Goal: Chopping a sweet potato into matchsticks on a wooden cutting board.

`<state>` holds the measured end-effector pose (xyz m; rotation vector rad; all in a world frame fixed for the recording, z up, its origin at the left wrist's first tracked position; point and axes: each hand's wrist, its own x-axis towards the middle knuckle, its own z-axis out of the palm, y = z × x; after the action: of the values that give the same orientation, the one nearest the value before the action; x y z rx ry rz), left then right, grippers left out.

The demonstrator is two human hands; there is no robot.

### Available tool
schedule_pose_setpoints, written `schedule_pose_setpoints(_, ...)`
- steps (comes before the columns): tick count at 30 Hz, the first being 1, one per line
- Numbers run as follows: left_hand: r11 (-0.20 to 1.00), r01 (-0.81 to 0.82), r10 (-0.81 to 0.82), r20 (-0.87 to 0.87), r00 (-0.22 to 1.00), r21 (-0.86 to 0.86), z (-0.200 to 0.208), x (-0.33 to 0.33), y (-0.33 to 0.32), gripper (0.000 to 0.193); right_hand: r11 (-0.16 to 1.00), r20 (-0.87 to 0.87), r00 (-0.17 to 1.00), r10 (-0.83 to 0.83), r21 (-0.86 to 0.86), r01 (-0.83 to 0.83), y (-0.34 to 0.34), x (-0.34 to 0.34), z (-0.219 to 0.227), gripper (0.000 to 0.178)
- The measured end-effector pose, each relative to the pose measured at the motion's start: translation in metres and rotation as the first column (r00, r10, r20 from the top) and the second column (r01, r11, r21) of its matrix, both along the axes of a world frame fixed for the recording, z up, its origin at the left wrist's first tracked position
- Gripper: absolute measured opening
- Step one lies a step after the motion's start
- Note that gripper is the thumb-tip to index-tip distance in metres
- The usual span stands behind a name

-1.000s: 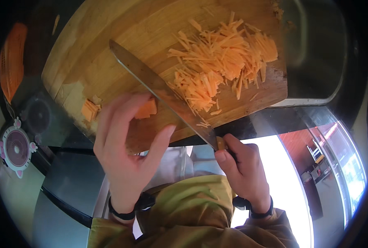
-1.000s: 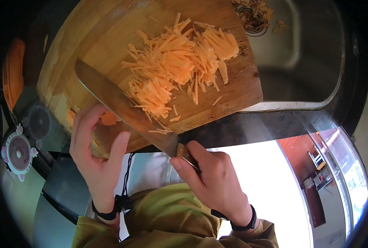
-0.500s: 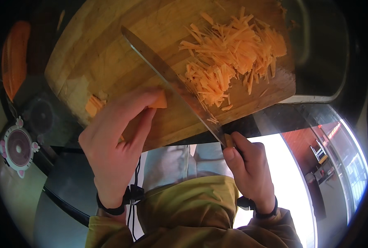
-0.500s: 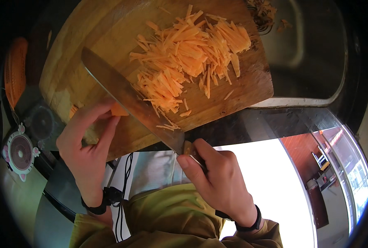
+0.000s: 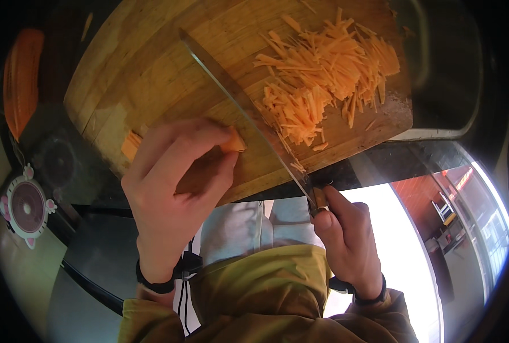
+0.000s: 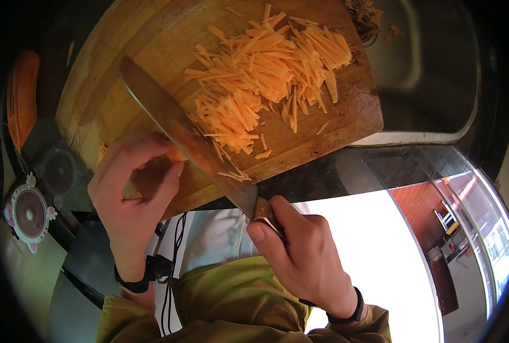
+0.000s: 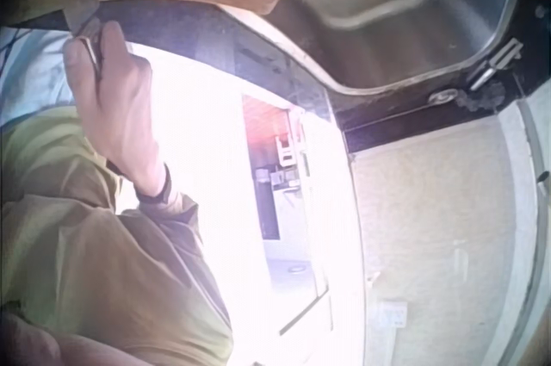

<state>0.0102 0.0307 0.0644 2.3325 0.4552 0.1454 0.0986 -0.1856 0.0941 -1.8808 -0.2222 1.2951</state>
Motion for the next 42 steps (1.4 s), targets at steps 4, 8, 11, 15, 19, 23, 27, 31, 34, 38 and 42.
schedule_pose_setpoints(4,0.999,-0.033,0.031,0.050,0.998,0.039,-0.007,-0.002,-0.008,0.030,0.998,0.044,0.998,0.053,0.019,-0.054,0.002,0.005,0.006,0.029)
schedule_pose_setpoints(8,0.989,-0.039,0.022,0.125,0.992,0.142,-0.015,-0.011,-0.011,0.031,0.994,0.047,0.993,0.112,0.013,-0.113,0.002,0.002,0.005,0.028)
schedule_pose_setpoints(11,0.976,-0.019,-0.024,0.189,0.982,0.219,-0.026,-0.018,-0.011,0.031,0.994,0.075,0.991,0.112,0.013,-0.113,0.002,-0.006,0.001,0.028)
schedule_pose_setpoints(15,0.971,-0.010,-0.049,0.239,0.970,0.240,-0.032,-0.023,-0.007,0.031,0.988,0.104,0.982,0.155,-0.016,-0.154,0.003,-0.014,0.001,0.028)
schedule_pose_setpoints(19,0.970,0.011,-0.064,0.214,0.975,0.241,-0.032,-0.023,-0.007,0.030,0.986,0.148,0.975,0.167,-0.022,-0.165,0.001,-0.023,-0.003,0.030)
schedule_pose_setpoints(23,0.980,0.028,-0.060,0.159,0.985,0.195,-0.038,-0.030,-0.005,0.028,0.980,0.158,0.967,0.199,-0.040,-0.195,-0.004,-0.031,-0.008,0.032)
schedule_pose_setpoints(27,0.983,0.039,-0.062,0.128,0.990,0.179,-0.036,-0.033,-0.004,0.028,0.985,0.196,0.966,0.169,0.009,-0.174,-0.006,-0.035,-0.010,0.035)
schedule_pose_setpoints(31,0.988,-0.004,-0.015,0.118,0.993,0.154,-0.033,-0.034,-0.005,0.028,0.967,0.128,0.960,0.247,-0.099,-0.236,-0.002,-0.033,-0.005,0.027)
schedule_pose_setpoints(34,0.991,-0.004,-0.012,0.120,0.993,0.134,-0.030,-0.030,-0.004,0.027,0.963,0.178,0.952,0.247,-0.154,-0.221,0.003,-0.036,-0.007,0.028)
schedule_pose_setpoints(38,0.993,-0.015,0.003,0.102,0.995,0.119,-0.038,-0.033,-0.005,0.025,0.989,0.277,0.950,0.145,-0.036,-0.140,-0.002,-0.048,-0.022,0.037)
schedule_pose_setpoints(42,0.991,-0.034,0.021,0.097,0.995,0.130,-0.033,-0.032,-0.004,0.025,0.986,0.257,0.952,0.166,-0.033,-0.163,0.003,-0.052,-0.013,0.037)
